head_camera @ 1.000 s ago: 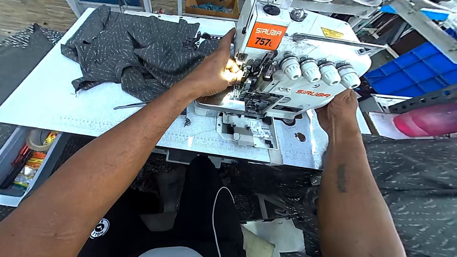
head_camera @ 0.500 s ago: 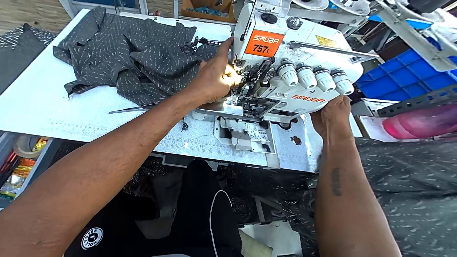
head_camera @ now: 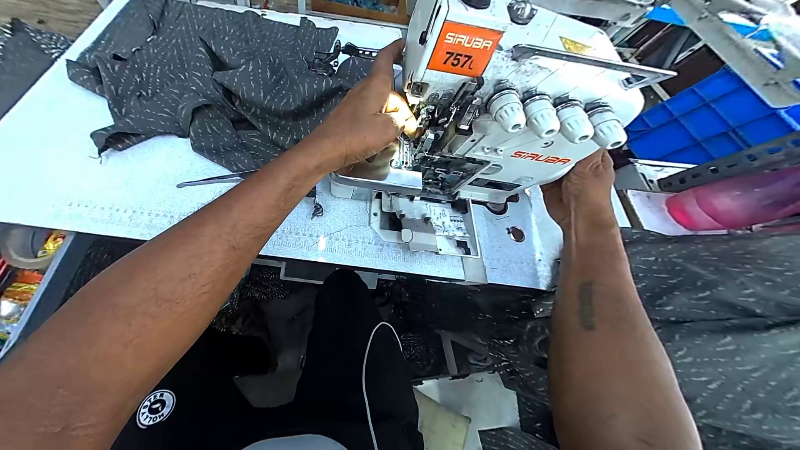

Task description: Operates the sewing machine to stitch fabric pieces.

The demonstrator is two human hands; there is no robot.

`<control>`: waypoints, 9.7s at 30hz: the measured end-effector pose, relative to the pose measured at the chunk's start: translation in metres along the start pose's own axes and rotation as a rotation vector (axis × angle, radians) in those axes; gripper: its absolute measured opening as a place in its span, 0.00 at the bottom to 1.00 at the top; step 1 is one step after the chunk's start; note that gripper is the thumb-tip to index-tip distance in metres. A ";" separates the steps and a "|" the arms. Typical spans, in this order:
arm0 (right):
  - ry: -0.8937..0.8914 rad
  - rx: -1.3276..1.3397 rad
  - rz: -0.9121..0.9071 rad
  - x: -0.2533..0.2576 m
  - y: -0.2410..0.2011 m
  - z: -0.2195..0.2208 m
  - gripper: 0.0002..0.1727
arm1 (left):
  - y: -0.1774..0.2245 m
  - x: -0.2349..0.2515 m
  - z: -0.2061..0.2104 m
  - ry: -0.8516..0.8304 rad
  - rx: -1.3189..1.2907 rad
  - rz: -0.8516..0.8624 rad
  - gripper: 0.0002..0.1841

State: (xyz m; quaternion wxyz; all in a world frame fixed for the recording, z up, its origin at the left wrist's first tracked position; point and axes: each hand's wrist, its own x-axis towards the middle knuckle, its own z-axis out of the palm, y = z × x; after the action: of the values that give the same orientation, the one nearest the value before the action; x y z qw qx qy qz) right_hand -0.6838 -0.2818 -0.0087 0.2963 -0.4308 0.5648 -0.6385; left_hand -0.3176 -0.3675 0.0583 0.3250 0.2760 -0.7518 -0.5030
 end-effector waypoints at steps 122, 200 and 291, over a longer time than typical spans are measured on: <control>0.025 0.024 -0.021 0.001 0.003 0.002 0.23 | 0.000 -0.005 0.006 0.116 0.014 0.027 0.49; 0.106 -0.321 0.094 -0.001 -0.022 -0.007 0.30 | 0.011 -0.008 0.009 0.186 0.412 0.059 0.25; 0.108 -0.116 0.207 -0.001 -0.021 0.004 0.28 | 0.006 -0.006 0.010 0.178 -0.109 0.040 0.48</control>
State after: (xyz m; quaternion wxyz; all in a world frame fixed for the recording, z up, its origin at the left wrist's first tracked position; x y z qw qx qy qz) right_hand -0.6780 -0.2791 0.0113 0.3042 -0.3515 0.6575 -0.5929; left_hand -0.3219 -0.3557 0.0595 0.4151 0.2867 -0.6966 -0.5101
